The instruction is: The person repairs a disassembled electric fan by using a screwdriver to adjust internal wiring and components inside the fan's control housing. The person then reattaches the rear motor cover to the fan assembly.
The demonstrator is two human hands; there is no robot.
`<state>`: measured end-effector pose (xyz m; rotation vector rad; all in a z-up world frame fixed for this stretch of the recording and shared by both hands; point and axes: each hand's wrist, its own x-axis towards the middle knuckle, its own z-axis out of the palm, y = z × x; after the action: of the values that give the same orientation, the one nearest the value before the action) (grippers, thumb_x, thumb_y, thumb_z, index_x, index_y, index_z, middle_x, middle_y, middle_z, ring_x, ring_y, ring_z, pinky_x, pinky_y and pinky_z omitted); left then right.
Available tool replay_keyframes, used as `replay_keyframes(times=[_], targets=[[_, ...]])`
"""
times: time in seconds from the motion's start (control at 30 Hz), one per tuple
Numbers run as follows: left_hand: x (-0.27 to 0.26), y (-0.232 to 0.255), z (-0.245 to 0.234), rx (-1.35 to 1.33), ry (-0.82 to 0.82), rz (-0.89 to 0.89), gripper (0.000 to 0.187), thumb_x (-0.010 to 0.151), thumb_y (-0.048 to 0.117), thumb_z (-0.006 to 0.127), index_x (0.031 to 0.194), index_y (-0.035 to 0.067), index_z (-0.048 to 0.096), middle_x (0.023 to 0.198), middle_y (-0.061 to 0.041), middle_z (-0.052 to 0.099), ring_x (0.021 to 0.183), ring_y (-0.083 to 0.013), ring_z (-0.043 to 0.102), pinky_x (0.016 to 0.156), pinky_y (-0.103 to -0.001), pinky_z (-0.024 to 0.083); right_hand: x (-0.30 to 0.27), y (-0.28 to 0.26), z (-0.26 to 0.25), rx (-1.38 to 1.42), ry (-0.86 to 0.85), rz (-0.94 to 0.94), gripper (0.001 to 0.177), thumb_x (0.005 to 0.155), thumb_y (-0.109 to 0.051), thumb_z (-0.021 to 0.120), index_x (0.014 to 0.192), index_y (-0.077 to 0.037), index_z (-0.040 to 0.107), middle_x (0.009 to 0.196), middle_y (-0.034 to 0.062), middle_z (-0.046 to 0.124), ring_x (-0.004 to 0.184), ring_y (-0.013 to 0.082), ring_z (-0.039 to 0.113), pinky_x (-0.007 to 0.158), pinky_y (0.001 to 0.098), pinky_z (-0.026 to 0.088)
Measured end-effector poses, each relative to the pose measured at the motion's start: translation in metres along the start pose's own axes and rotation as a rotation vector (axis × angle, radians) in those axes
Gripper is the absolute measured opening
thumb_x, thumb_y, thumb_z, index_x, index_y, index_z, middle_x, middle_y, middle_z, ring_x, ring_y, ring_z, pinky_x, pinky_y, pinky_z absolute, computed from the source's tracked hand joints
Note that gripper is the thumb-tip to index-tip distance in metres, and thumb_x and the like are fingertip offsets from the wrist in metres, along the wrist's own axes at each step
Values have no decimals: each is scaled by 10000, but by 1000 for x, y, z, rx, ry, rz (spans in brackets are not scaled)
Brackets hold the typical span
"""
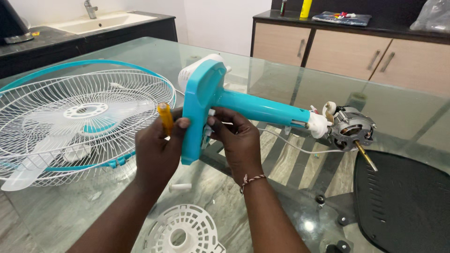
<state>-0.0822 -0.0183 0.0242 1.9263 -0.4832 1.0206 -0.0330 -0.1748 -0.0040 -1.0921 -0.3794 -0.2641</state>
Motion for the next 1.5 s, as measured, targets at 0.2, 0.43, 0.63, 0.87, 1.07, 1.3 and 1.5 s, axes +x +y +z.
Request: replay_keyframes(times=[0.2, 0.43, 0.63, 0.87, 1.07, 1.3, 1.5], targets=[[-1, -5, 7, -2, -73, -113, 318, 1031, 340, 638, 1092, 30, 678, 694, -70, 672, 604, -100, 644, 566, -290, 506, 2, 2, 0, -80, 13, -3, 290, 924, -126, 744, 1192, -23, 699, 999, 50, 731, 868, 131, 686, 791, 305, 610], [7, -16, 14, -118, -63, -330, 382, 999, 428, 619, 1039, 56, 695, 733, -39, 696, 674, -93, 654, 616, -280, 517, 3, -1, -6, 18, -90, 37, 421, 877, -14, 700, 1282, -67, 600, 1187, 69, 657, 1054, 158, 672, 917, 332, 607], [16, -23, 17, -250, -127, -414, 403, 974, 435, 612, 1100, 59, 678, 845, -30, 723, 766, -76, 667, 683, -276, 550, 0, 0, -2, -264, -72, -29, 565, 897, -63, 722, 1432, -151, 563, 1200, 60, 597, 1071, 147, 635, 919, 319, 586], [30, -12, 14, -334, -327, -475, 407, 986, 412, 598, 1157, 47, 664, 870, -58, 729, 747, -110, 674, 647, -294, 576, 8, 3, -9, -145, 36, -72, 372, 949, -53, 701, 1320, -78, 675, 1068, 40, 654, 962, 136, 682, 809, 317, 661], [34, 8, 13, -451, -359, -505, 431, 986, 403, 590, 1230, 51, 642, 934, -55, 730, 762, -97, 695, 634, -300, 609, 11, 1, -9, -142, 76, -97, 287, 963, -91, 673, 1246, -47, 664, 996, 23, 655, 865, 115, 662, 727, 291, 613], [41, 33, 12, -244, -305, -443, 414, 984, 426, 601, 1091, 39, 702, 794, -42, 732, 672, -106, 661, 593, -282, 538, 4, -11, -4, -67, 120, -135, 291, 969, -65, 628, 1257, -43, 666, 1024, 30, 617, 826, 106, 602, 669, 273, 536], [41, 31, 9, -391, -331, -561, 404, 966, 419, 607, 1136, 58, 671, 856, -45, 731, 692, -101, 669, 602, -297, 566, -5, -20, 0, -222, 74, -146, 451, 892, 45, 595, 1317, -102, 617, 1049, 10, 609, 908, 113, 642, 741, 285, 605]])
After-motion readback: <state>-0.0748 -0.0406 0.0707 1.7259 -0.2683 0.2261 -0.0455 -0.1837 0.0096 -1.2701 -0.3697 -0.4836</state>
